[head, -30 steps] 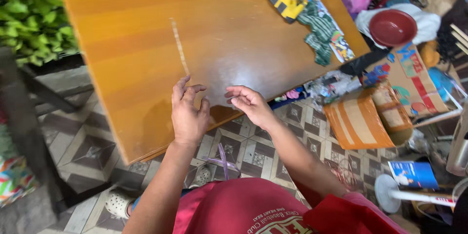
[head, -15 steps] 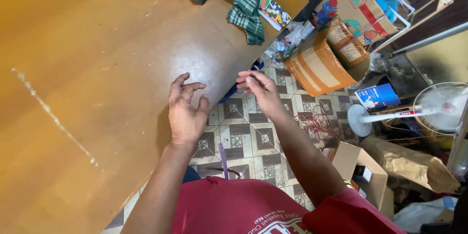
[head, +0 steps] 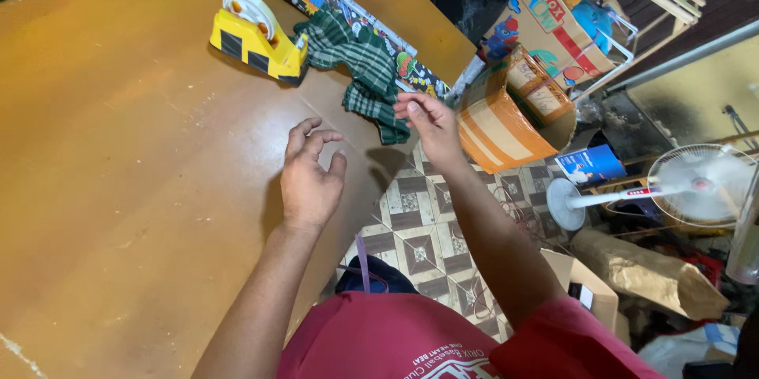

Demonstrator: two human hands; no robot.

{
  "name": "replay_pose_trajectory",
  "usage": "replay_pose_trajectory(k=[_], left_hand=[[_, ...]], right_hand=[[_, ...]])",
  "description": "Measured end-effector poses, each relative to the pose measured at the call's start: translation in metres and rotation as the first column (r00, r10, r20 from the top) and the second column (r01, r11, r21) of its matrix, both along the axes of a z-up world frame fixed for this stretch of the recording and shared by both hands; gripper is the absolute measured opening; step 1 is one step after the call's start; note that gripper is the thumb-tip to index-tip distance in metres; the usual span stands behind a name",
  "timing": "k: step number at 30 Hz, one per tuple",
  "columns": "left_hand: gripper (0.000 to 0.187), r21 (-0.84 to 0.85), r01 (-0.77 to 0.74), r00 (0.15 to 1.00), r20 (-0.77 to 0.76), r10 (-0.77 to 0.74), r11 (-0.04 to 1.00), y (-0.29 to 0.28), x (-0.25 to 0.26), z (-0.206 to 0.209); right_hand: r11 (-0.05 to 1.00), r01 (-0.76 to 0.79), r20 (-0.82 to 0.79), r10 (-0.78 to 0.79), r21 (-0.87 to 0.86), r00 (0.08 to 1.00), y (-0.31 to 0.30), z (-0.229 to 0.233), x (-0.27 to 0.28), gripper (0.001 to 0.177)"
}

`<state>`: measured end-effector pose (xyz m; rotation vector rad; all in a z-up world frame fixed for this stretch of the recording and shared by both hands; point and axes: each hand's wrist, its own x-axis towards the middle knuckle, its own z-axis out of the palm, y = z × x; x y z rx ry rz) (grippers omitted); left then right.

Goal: The person finishes taping a wrapped gift and places it on a stack. They then wipe the table with a cloth, unroll wrapping paper, wipe the paper and a beverage cup box, and begin wrapping the box with the paper.

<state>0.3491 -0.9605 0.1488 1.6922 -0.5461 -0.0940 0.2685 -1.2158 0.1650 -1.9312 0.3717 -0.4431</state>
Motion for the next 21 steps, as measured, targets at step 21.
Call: replay_pose_trajectory(k=[21], left_hand=[[0.02,-0.032,-0.491,0.871,-0.06,0.488,0.871,-0.143,0.016,-0.01]], right_hand=[[0.662,-0.21,-0.26,0.024,-0.72,0.965,-0.2,-0.04,0.165,0.033]])
